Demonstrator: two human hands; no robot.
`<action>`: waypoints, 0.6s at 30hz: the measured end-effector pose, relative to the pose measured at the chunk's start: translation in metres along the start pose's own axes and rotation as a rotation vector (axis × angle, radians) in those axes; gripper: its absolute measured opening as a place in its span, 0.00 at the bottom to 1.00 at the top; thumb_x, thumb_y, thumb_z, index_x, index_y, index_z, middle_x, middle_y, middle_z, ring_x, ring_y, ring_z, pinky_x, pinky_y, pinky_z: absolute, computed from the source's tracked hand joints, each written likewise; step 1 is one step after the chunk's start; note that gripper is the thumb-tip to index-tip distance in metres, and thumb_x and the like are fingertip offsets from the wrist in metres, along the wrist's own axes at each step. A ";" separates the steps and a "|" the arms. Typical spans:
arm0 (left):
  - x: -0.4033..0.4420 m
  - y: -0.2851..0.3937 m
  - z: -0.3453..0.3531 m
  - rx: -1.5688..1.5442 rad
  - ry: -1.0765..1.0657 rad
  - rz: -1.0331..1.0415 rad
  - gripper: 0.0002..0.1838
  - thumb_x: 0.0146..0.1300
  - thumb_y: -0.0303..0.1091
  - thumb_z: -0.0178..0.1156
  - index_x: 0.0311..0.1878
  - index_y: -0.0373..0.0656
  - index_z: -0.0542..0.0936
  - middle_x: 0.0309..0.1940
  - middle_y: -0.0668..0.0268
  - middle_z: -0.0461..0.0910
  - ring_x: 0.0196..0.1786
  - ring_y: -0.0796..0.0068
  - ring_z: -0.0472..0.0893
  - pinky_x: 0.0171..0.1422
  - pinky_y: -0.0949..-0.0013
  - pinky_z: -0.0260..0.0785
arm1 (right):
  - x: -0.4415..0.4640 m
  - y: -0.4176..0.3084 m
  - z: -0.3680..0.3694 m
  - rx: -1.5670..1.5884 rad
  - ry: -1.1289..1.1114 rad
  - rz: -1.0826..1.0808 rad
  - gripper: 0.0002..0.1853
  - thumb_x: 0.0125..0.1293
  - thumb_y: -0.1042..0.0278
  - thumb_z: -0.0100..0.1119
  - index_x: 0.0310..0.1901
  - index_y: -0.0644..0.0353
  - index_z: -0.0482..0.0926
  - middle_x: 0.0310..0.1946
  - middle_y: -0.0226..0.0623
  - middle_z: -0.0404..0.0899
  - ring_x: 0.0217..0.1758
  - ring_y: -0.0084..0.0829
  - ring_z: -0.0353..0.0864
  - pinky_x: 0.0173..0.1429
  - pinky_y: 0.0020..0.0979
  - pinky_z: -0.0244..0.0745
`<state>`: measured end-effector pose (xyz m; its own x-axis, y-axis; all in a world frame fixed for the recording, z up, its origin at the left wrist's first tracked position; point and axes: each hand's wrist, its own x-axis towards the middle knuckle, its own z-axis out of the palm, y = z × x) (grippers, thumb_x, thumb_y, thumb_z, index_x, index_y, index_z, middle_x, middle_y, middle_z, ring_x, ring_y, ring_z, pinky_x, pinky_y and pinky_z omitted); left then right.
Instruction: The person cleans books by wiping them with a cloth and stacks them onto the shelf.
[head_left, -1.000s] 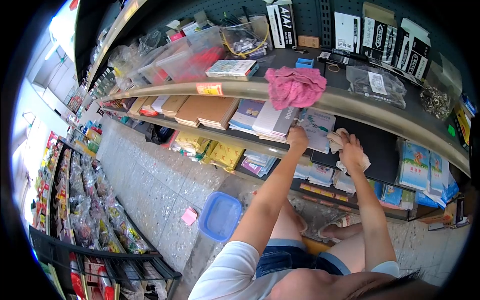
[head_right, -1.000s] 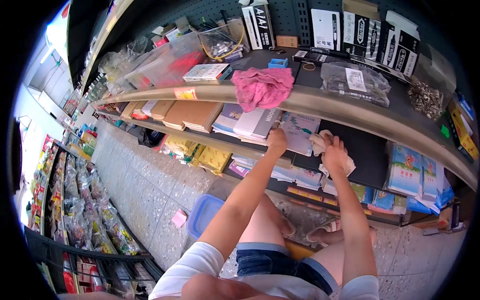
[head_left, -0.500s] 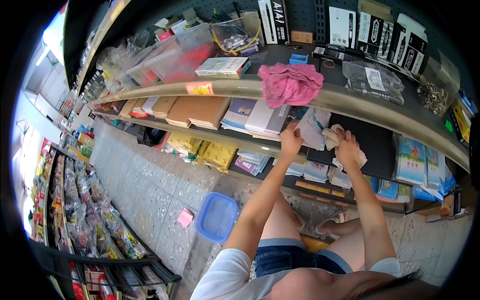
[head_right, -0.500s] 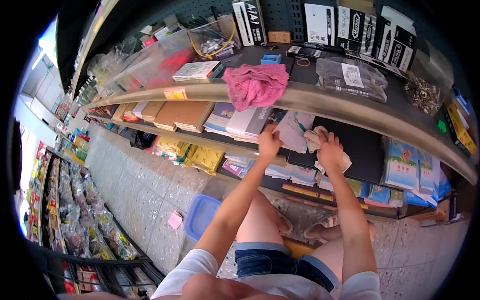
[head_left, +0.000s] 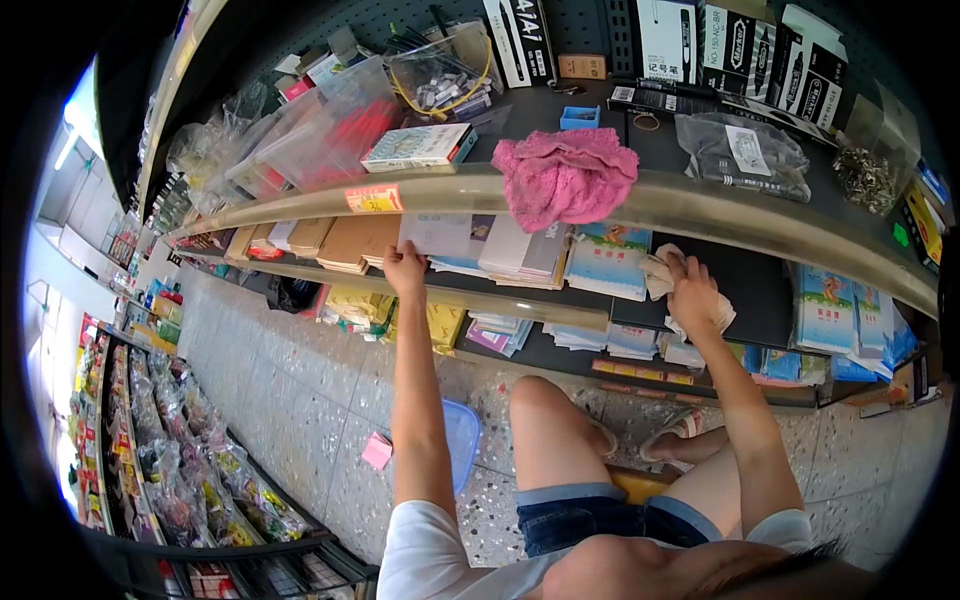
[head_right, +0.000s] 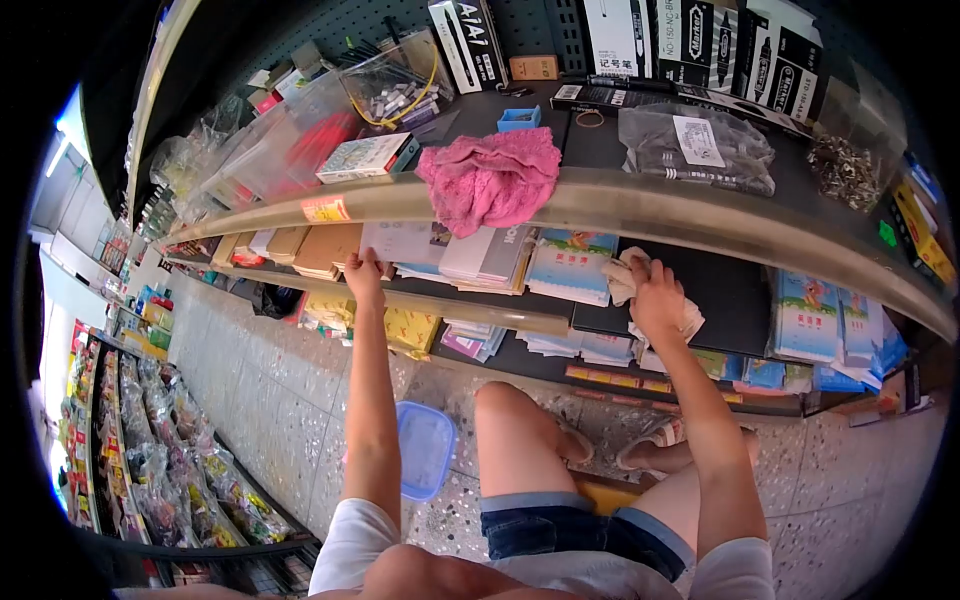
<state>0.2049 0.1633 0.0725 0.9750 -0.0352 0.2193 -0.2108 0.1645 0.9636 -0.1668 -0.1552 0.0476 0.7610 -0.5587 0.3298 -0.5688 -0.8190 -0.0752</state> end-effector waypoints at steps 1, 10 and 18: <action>0.010 -0.007 -0.003 0.047 0.003 -0.034 0.03 0.67 0.26 0.54 0.40 0.40 0.76 0.22 0.71 0.74 0.19 0.84 0.69 0.21 0.79 0.60 | 0.000 -0.001 0.000 -0.005 -0.001 0.000 0.37 0.45 0.67 0.68 0.61 0.49 0.70 0.48 0.38 0.69 0.52 0.41 0.73 0.51 0.41 0.74; 0.047 -0.101 -0.005 0.340 -0.127 -0.103 0.08 0.59 0.25 0.55 0.42 0.38 0.79 0.17 0.68 0.72 0.14 0.81 0.68 0.15 0.76 0.58 | 0.001 -0.004 -0.003 -0.024 -0.050 0.019 0.37 0.46 0.67 0.68 0.62 0.49 0.69 0.51 0.39 0.69 0.54 0.42 0.72 0.53 0.42 0.73; 0.025 -0.096 0.013 0.488 -0.100 -0.055 0.18 0.54 0.22 0.59 0.50 0.31 0.75 0.28 0.54 0.79 0.24 0.63 0.81 0.23 0.66 0.72 | 0.000 -0.006 -0.007 0.031 -0.042 0.023 0.36 0.46 0.69 0.66 0.62 0.48 0.69 0.50 0.40 0.69 0.53 0.42 0.71 0.55 0.43 0.71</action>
<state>0.2487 0.1340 -0.0126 0.9792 -0.1294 0.1562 -0.1903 -0.3193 0.9283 -0.1649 -0.1494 0.0544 0.7603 -0.5822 0.2881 -0.5771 -0.8090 -0.1117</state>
